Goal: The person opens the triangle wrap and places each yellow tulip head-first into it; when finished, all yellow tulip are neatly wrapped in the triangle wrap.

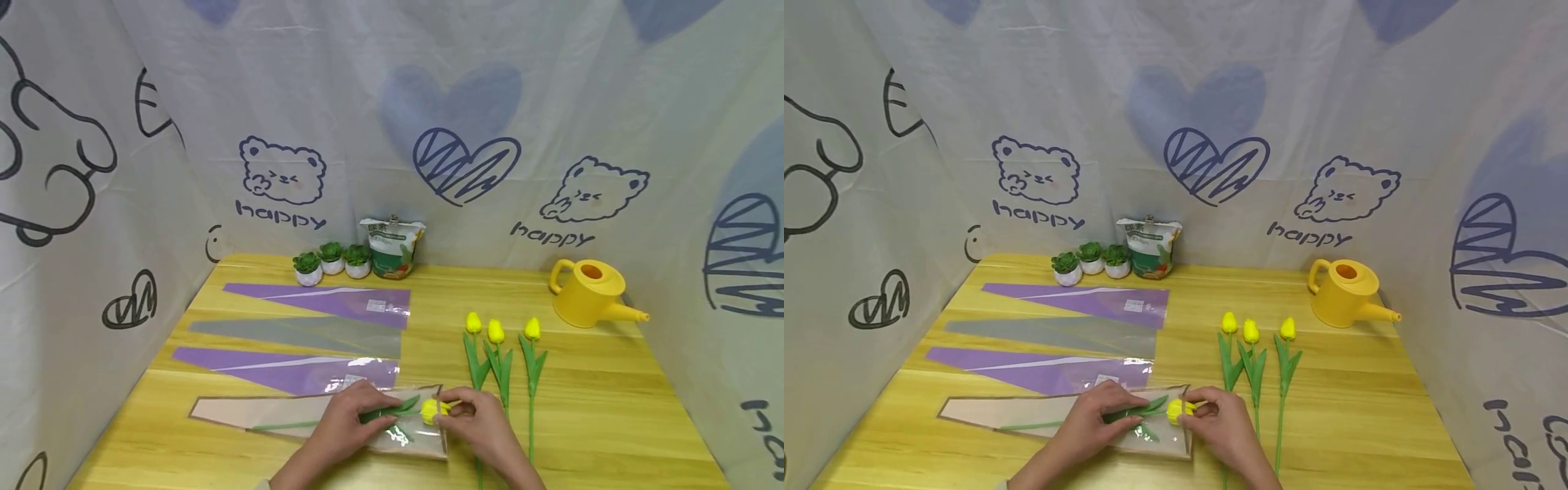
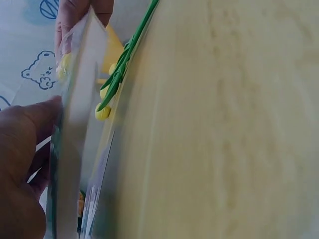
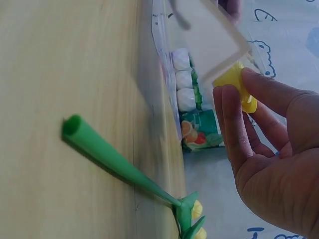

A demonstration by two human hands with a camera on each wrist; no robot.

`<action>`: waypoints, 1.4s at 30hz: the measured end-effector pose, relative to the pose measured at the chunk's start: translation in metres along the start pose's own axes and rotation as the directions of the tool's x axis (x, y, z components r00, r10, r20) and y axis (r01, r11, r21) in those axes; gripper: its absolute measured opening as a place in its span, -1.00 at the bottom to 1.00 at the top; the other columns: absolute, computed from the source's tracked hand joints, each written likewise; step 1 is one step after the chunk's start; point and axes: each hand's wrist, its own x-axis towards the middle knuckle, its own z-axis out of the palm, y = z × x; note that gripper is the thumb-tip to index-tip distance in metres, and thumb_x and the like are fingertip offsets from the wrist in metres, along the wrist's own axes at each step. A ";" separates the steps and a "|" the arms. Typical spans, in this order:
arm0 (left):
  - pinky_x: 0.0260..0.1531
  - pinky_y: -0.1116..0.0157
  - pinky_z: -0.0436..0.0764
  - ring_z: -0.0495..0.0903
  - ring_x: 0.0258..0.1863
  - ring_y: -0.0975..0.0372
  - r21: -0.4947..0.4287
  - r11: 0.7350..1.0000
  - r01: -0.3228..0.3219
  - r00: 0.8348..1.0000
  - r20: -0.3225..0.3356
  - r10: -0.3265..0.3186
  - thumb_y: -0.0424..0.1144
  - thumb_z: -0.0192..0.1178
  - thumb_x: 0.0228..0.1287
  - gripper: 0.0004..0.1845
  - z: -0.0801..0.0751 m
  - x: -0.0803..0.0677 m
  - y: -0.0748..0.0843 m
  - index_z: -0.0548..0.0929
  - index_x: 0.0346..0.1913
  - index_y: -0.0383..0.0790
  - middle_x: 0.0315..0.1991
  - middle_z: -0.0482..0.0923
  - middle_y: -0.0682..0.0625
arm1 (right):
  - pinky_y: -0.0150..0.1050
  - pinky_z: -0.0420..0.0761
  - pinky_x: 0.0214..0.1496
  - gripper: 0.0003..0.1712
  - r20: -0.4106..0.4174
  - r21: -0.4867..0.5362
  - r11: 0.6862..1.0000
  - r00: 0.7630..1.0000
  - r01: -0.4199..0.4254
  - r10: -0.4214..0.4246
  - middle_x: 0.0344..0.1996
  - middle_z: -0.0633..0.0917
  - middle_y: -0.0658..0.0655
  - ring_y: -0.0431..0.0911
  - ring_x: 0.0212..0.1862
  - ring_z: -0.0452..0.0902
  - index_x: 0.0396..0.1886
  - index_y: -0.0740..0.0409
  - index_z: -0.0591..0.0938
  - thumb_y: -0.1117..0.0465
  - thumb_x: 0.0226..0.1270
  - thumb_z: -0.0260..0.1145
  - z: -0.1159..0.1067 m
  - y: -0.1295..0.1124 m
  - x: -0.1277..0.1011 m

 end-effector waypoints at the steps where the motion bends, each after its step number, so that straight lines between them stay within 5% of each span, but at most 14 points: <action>1: -0.25 0.45 0.57 0.57 -0.26 0.43 -0.004 1.000 0.006 1.000 -0.003 -0.007 -0.16 0.55 0.11 -0.71 0.000 0.000 0.000 0.83 -0.06 0.09 -0.23 0.77 0.24 | -0.38 0.69 -0.31 -0.63 0.001 0.003 1.000 1.000 0.001 -0.001 -0.15 0.78 0.20 -0.18 -0.30 0.67 -0.03 0.27 0.76 0.28 0.17 0.59 0.000 0.000 0.000; 19: -0.12 0.37 0.66 0.65 -0.18 0.38 -0.059 0.998 -0.018 0.999 -0.044 0.015 -0.20 0.55 0.09 -0.74 0.004 0.004 0.003 0.83 -0.12 0.05 -0.19 0.79 0.25 | -0.38 0.74 -0.12 -0.64 0.073 0.079 0.996 0.996 0.048 -0.054 0.06 0.74 0.39 -0.14 -0.17 0.77 0.05 0.37 0.71 0.42 0.24 0.46 0.003 0.004 0.001; 22: -0.09 0.36 0.66 0.66 -0.15 0.37 -0.066 0.998 -0.020 0.999 -0.039 0.018 -0.21 0.55 0.10 -0.75 0.004 0.006 0.003 0.83 -0.12 0.04 -0.17 0.80 0.24 | -0.38 0.72 -0.09 -0.81 0.076 0.028 0.997 0.995 0.065 -0.067 0.08 0.75 0.35 -0.19 -0.22 0.72 -0.18 0.32 0.72 0.33 0.26 0.50 0.005 0.004 0.003; 26: -0.10 0.37 0.66 0.67 -0.15 0.36 -0.069 0.997 -0.029 0.999 -0.041 0.026 -0.22 0.55 0.10 -0.76 0.005 0.007 0.005 0.83 -0.13 0.02 -0.17 0.81 0.23 | -0.39 0.68 -0.13 -0.75 0.073 -0.022 0.997 0.995 0.069 -0.067 0.06 0.78 0.25 -0.25 -0.24 0.67 -0.43 0.19 0.64 0.17 0.24 0.55 0.008 0.004 0.005; 34: -0.12 0.41 0.64 0.65 -0.18 0.38 -0.068 0.997 -0.037 0.998 -0.047 0.034 -0.22 0.55 0.10 -0.76 0.007 0.007 0.006 0.83 -0.14 0.05 -0.20 0.79 0.25 | -0.40 0.70 -0.21 -0.72 0.069 -0.014 0.998 0.996 0.066 -0.065 0.00 0.81 0.19 -0.27 -0.22 0.72 -0.15 0.15 0.80 0.11 0.21 0.58 0.012 0.006 0.007; 42: -0.13 0.41 0.64 0.65 -0.17 0.38 -0.074 0.997 -0.027 0.999 -0.040 0.024 -0.22 0.55 0.11 -0.77 0.008 0.007 0.005 0.83 -0.15 0.06 -0.19 0.79 0.26 | -0.39 0.70 -0.20 -0.72 0.063 -0.010 0.998 0.996 0.069 -0.068 0.00 0.81 0.18 -0.27 -0.19 0.74 -0.14 0.12 0.80 0.11 0.20 0.58 0.014 0.007 0.008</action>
